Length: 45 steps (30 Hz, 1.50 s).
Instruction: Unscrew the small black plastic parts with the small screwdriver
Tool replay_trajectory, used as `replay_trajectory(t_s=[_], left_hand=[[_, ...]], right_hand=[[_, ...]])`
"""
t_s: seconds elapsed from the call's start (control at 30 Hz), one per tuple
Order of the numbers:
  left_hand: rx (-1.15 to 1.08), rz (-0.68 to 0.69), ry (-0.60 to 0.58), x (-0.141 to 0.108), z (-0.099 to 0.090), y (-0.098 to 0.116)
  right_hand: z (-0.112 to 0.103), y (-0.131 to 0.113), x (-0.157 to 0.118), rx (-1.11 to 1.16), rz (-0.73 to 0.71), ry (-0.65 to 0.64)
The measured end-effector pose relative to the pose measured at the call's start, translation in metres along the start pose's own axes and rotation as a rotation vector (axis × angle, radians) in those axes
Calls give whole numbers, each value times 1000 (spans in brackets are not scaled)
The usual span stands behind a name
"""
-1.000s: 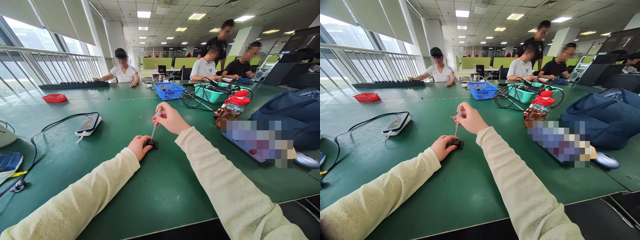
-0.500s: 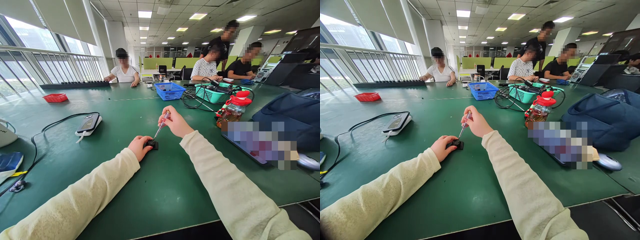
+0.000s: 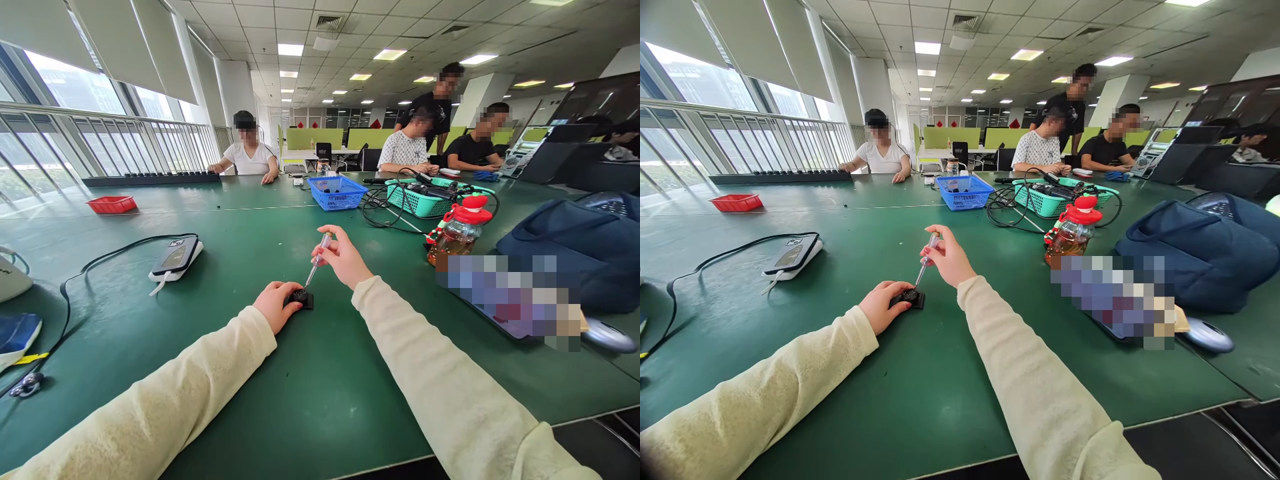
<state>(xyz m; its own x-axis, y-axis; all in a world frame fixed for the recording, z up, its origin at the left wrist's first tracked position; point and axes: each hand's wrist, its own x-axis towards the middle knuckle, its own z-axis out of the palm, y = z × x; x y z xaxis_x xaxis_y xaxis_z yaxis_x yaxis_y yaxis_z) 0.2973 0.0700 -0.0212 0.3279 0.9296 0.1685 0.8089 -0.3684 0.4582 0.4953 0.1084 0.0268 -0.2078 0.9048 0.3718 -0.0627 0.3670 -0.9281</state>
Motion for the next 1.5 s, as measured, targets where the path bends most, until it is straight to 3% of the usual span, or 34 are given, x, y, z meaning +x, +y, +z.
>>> replay_trajectory(t_s=[0.13, 0.47, 0.83, 0.93, 1.1, 1.2, 1.33, 1.5], left_hand=[[1, 2, 2, 0, -1, 1], [16, 2, -19, 1, -1, 1], [10, 0, -17, -1, -2, 0], [21, -7, -16, 0, 0, -1], [28, 12, 8, 2, 2, -4], [22, 32, 14, 1, 2, -4], [6, 60, 5, 0, 0, -3], [15, 0, -19, -1, -2, 1]], right_hand=[[2, 11, -1, 77, 39, 96], [4, 18, -3, 148, 51, 201], [-1, 31, 0, 194, 195, 347], [3, 25, -2, 136, 119, 340], [21, 5, -16, -124, -256, 228], [30, -2, -23, -280, -357, 182], [29, 1, -21, -275, -323, 212], [15, 12, -11, -104, -127, 310]])
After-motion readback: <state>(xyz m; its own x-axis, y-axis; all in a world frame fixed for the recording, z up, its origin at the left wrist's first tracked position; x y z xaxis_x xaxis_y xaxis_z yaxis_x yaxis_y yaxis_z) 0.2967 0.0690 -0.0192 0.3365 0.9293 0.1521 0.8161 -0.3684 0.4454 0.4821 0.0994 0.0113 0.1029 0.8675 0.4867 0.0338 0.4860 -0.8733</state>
